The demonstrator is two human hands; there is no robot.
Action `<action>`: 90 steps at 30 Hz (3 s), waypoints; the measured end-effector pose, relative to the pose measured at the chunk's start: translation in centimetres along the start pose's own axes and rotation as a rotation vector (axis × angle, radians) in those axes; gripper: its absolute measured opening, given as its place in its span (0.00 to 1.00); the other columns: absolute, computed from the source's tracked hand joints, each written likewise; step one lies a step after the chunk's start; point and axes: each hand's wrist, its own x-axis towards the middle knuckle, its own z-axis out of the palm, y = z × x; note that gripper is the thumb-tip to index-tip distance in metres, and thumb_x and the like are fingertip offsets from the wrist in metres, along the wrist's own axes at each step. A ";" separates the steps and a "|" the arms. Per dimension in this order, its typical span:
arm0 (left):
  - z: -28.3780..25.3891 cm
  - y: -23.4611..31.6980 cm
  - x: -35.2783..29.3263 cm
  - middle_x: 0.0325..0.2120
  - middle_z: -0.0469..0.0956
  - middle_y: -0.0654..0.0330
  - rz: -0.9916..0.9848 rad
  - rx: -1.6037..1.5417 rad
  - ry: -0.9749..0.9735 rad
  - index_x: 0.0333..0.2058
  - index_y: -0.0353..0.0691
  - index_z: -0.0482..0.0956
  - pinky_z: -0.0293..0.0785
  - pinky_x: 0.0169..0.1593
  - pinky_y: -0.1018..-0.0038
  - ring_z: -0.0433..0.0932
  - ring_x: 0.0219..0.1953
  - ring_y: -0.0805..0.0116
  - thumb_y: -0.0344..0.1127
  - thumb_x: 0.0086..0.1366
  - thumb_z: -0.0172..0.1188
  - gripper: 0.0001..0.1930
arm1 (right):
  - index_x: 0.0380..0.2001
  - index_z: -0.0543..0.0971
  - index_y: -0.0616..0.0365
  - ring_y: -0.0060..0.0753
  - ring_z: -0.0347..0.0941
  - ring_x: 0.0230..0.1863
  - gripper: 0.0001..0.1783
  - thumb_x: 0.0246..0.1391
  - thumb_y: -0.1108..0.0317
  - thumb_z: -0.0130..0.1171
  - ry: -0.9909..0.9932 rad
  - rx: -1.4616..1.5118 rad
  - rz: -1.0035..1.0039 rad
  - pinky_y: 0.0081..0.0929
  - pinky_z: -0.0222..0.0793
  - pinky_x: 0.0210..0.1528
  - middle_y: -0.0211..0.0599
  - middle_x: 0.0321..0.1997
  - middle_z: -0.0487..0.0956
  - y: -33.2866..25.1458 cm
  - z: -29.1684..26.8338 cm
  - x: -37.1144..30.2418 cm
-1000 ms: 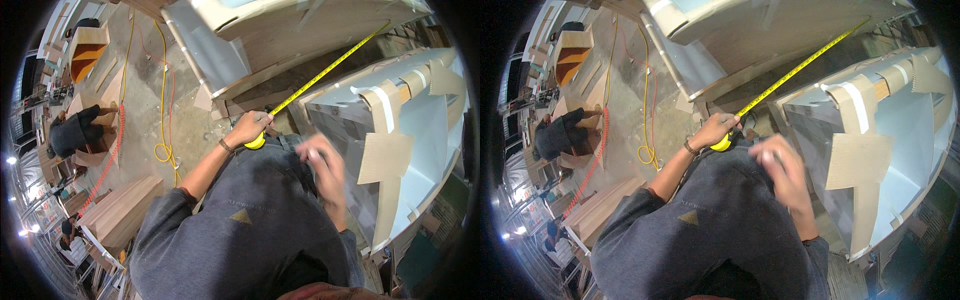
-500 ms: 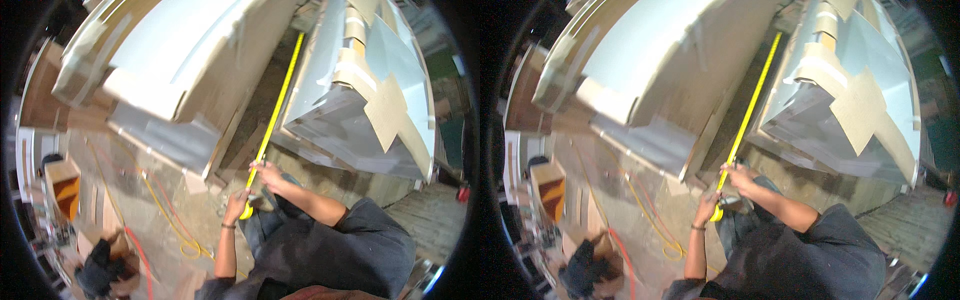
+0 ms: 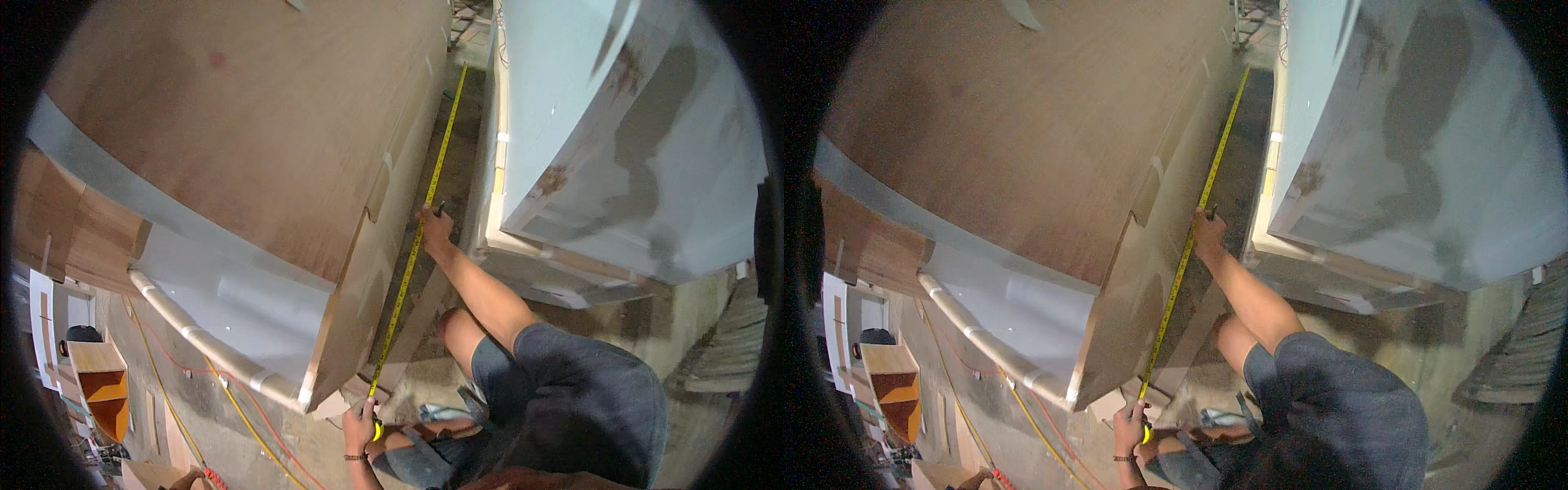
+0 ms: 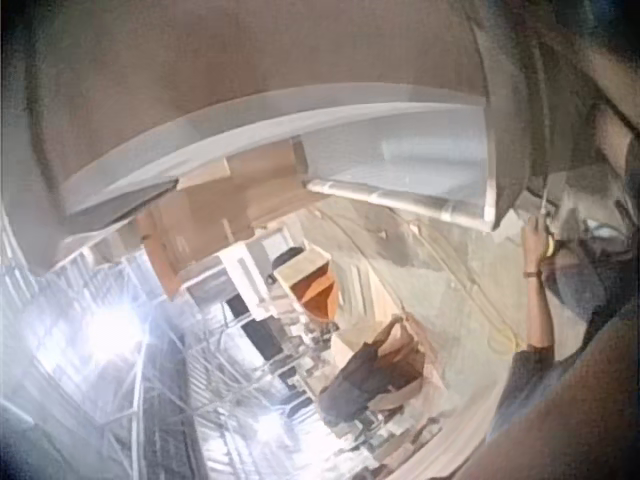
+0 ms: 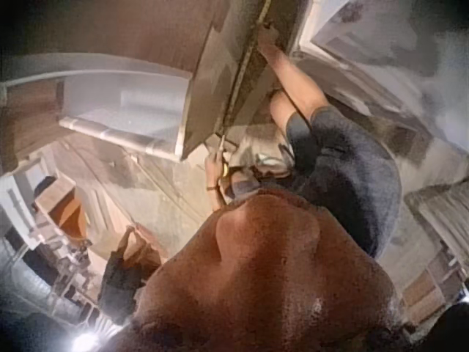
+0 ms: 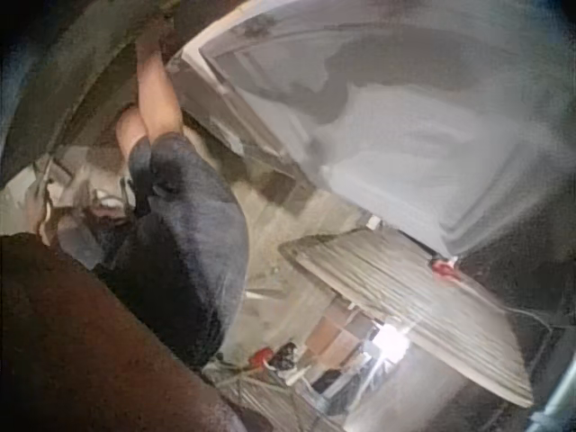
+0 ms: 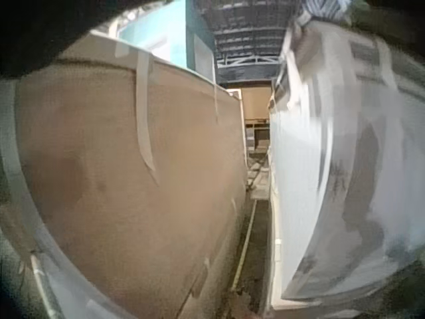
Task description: The person measures various wooden furniture components and panels using a measuring tape and marks them with a pencil.
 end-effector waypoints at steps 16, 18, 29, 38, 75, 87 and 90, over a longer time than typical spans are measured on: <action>8.5 -3.5 5.9 0.27 0.79 0.41 0.173 0.291 0.400 0.32 0.39 0.84 0.73 0.35 0.53 0.79 0.32 0.39 0.50 0.68 0.55 0.19 | 0.35 0.80 0.63 0.34 0.75 0.33 0.11 0.61 0.64 0.59 0.060 0.030 -0.176 0.36 0.69 0.40 0.38 0.34 0.81 5.1 2.6 8.7; 6.7 -2.0 3.2 0.25 0.79 0.42 0.108 0.258 0.334 0.31 0.40 0.84 0.72 0.34 0.52 0.79 0.32 0.39 0.50 0.68 0.55 0.19 | 0.35 0.80 0.64 0.35 0.76 0.32 0.11 0.60 0.65 0.59 0.089 -0.003 -0.209 0.35 0.70 0.40 0.39 0.32 0.82 5.1 2.3 11.1; 6.0 -6.4 0.8 0.21 0.77 0.43 0.025 0.251 0.347 0.27 0.37 0.79 0.69 0.30 0.53 0.76 0.27 0.38 0.52 0.68 0.56 0.22 | 0.36 0.81 0.66 0.39 0.79 0.30 0.12 0.59 0.66 0.59 0.258 -0.058 -0.164 0.38 0.72 0.36 0.42 0.28 0.82 4.7 7.8 16.7; 4.7 -6.1 0.6 0.22 0.78 0.44 0.017 0.266 0.373 0.29 0.37 0.82 0.71 0.31 0.56 0.77 0.27 0.40 0.50 0.68 0.56 0.20 | 0.38 0.81 0.66 0.38 0.80 0.32 0.13 0.59 0.64 0.61 0.225 -0.121 -0.100 0.41 0.75 0.38 0.41 0.31 0.84 3.4 9.0 19.5; 0.4 -9.7 3.3 0.21 0.80 0.55 -0.047 0.061 0.206 0.28 0.37 0.85 0.73 0.37 0.66 0.78 0.28 0.62 0.55 0.71 0.50 0.27 | 0.43 0.82 0.54 0.15 0.56 0.17 0.21 0.61 0.48 0.59 -0.690 -0.619 0.055 0.23 0.53 0.18 0.28 0.33 0.81 15.3 -8.3 -3.8; 0.3 -9.4 3.5 0.23 0.80 0.53 -0.083 0.082 0.195 0.30 0.38 0.85 0.73 0.37 0.66 0.78 0.28 0.60 0.54 0.70 0.50 0.25 | 0.50 0.75 0.53 0.13 0.52 0.16 0.17 0.68 0.53 0.50 -0.748 -0.086 0.237 0.14 0.48 0.13 0.30 0.42 0.80 12.3 -2.4 -4.6; 0.2 -9.3 3.5 0.23 0.80 0.52 -0.080 0.080 0.178 0.31 0.39 0.85 0.73 0.37 0.66 0.78 0.28 0.60 0.54 0.70 0.51 0.24 | 0.46 0.75 0.50 0.13 0.52 0.17 0.13 0.67 0.54 0.53 -0.754 -0.082 0.217 0.15 0.47 0.14 0.26 0.39 0.78 12.2 -2.1 -4.2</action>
